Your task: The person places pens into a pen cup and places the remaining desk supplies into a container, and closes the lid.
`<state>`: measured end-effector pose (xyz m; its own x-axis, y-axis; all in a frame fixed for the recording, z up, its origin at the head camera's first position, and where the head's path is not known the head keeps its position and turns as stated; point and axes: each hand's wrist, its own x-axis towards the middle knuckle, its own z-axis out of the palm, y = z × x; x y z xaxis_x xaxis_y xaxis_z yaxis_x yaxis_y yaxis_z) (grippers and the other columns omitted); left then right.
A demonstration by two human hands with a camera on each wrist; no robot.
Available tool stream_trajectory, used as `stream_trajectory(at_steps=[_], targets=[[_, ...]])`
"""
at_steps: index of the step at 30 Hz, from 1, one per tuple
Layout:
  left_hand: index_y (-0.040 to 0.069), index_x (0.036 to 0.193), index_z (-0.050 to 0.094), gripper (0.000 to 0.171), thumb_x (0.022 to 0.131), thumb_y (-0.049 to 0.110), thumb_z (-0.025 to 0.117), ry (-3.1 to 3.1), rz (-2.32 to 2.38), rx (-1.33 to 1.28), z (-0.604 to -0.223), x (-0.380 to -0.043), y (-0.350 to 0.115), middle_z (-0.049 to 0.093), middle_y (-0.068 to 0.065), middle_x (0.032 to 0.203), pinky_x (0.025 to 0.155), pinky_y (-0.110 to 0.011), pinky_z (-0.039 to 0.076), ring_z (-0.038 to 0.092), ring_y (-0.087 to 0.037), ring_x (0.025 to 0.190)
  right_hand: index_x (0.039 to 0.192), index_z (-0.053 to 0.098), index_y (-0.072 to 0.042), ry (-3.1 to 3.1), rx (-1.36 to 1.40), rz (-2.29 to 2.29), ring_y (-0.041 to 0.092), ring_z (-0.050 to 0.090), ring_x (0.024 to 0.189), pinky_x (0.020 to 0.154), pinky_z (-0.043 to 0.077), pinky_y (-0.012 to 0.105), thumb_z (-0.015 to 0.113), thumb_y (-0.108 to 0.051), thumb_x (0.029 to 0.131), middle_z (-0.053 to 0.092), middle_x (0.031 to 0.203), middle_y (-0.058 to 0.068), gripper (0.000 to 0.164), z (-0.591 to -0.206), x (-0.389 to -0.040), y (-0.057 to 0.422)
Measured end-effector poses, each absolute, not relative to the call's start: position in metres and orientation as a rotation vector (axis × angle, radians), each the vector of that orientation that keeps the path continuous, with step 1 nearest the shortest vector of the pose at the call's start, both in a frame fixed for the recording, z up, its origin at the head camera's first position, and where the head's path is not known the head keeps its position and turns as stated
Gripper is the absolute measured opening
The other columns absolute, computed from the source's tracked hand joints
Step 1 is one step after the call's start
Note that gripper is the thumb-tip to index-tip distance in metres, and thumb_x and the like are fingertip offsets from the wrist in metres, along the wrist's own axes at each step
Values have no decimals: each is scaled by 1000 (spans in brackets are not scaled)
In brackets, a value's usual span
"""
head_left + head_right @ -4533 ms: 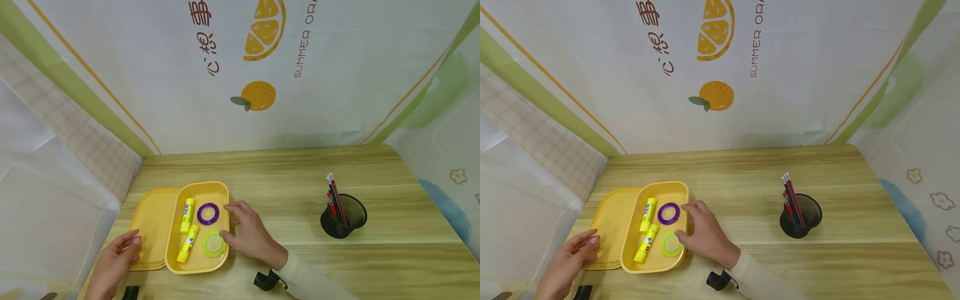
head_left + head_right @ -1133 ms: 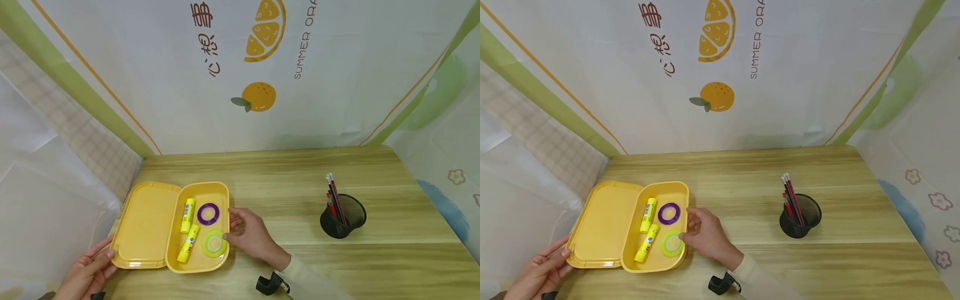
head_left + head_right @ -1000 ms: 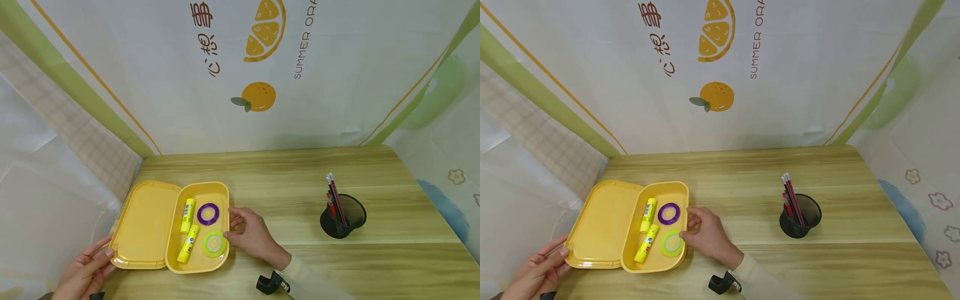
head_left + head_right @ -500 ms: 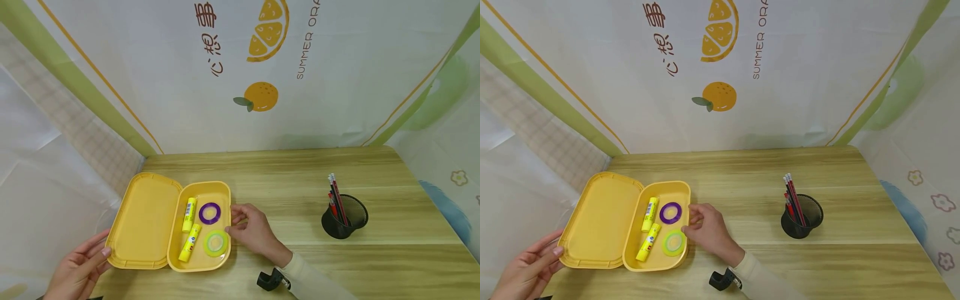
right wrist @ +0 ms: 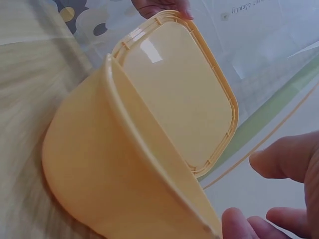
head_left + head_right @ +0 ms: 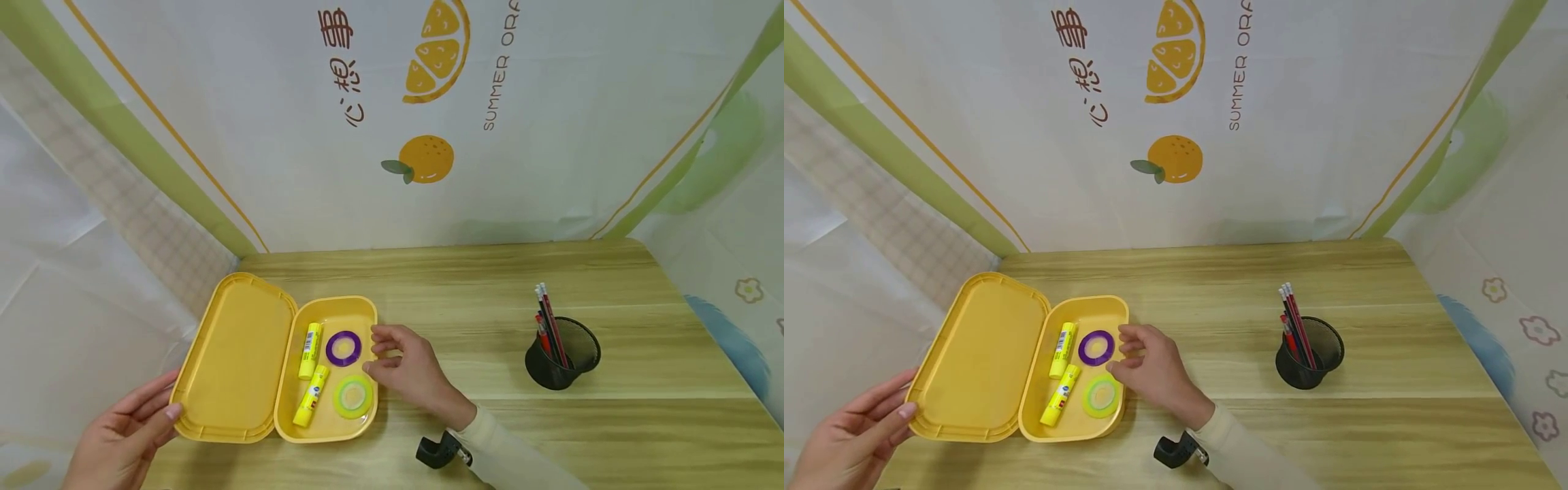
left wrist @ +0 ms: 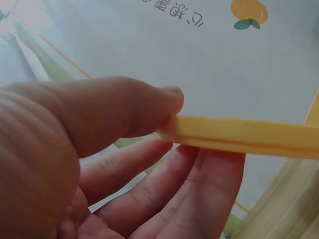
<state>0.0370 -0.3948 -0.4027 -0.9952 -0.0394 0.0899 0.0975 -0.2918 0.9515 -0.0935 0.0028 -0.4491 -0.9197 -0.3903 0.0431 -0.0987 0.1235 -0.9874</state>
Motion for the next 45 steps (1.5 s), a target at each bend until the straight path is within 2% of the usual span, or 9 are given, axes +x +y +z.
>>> stream_trajectory(at_steps=[5,13,22,29,35,39,45], targets=[[8,145,65,57,101,-24,46,-1840,-2404,4,-394,39,-386,77,-7,127,82,-32,64,76,-18,110,147,58,-6,2188,-482,-1862,27,68,121,94,61,24,84,-18,91,65,139,14,63,-442,-96,3],[8,141,69,54,97,-22,58,-1956,-2220,176,-377,38,-362,79,-1,122,79,-25,63,77,-13,102,147,60,-10,2149,-528,-1884,34,66,127,96,61,27,83,-25,93,66,140,8,61,-428,-100,2],[-6,141,64,52,92,-24,63,-2033,-2067,102,-367,33,-330,80,-3,118,78,-25,64,77,-12,101,147,60,-8,2065,-555,-1926,30,68,125,96,61,28,79,-19,95,65,143,9,56,-416,-102,-7],[-12,137,64,49,90,-27,63,-1990,-2044,91,-366,29,-307,80,-7,112,76,-28,64,77,-15,97,146,60,-8,2042,-543,-1918,29,67,125,94,62,27,79,-24,96,66,141,7,55,-416,-103,-13],[-13,132,67,47,86,-26,69,-2030,-1928,151,-366,27,-285,80,-2,115,76,-21,63,76,-12,92,144,63,-9,1990,-516,-1941,26,67,123,91,62,26,79,-24,97,66,140,6,52,-418,-102,-16],[-16,128,67,46,83,-26,72,-2078,-1853,134,-364,25,-268,80,-1,110,70,-18,60,72,-10,85,144,63,-9,1970,-560,-1959,24,69,121,89,62,26,79,-25,97,67,141,7,51,-417,-100,-17],[-13,121,72,44,79,-23,79,-2145,-1785,157,-365,21,-245,81,-1,110,76,-18,60,68,-11,85,146,61,-7,1930,-616,-1984,21,71,119,91,62,26,75,-28,100,67,143,10,53,-414,-101,-20]])
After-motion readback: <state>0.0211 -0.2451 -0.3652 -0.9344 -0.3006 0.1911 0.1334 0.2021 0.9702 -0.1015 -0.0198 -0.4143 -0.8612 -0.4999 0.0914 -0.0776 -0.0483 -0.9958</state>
